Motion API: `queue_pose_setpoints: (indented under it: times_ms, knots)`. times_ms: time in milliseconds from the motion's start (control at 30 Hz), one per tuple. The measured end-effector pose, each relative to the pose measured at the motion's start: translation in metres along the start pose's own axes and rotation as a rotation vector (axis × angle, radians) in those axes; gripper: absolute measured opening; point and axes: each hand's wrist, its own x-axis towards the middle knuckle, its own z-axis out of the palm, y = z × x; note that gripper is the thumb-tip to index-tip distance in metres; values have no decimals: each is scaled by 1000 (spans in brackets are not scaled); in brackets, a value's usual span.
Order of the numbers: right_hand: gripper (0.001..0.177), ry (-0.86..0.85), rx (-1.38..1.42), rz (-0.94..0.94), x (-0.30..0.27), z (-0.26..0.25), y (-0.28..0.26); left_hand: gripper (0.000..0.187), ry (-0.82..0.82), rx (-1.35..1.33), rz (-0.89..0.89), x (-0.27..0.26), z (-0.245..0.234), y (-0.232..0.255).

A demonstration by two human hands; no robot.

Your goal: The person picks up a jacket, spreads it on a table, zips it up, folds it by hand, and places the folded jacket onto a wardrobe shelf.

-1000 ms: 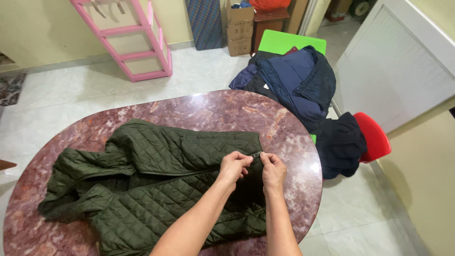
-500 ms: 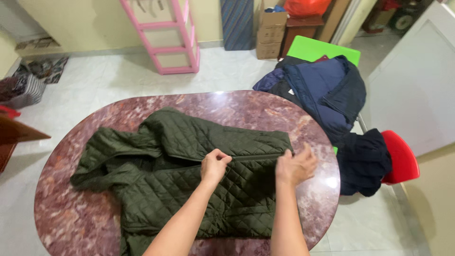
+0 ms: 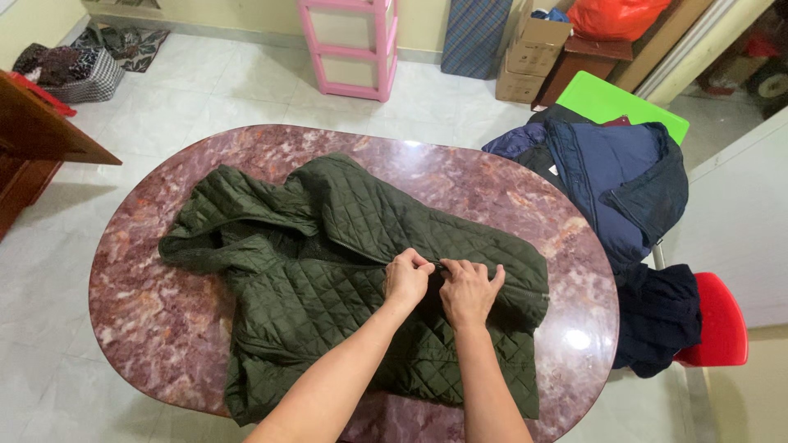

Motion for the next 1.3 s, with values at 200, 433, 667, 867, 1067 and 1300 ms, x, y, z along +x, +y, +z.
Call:
queue_pose_setpoints:
  times_ms: [200,433,667,867,1067,1300]
  knots:
    - [22,172,-5,-63,-1,9,18,17,167,-68,154,23,9,-24]
    - [20,113,32,42,-4,22,50,12,137,-255,-108,19,-56,-24]
    - [21,147,37,38,1,47,68,13,321,-235,-69,13,-100,-41]
    - [27,239,120,-37,6,45,13,14,279,-210,-21,8,-101,-56]
    - [28,96,146,-254,-3,43,-105,19,298,-182,160,20,-107,-64]
    - [22,28,-14,-172,6,58,-104,18,375,-154,-25,53,-151,-88]
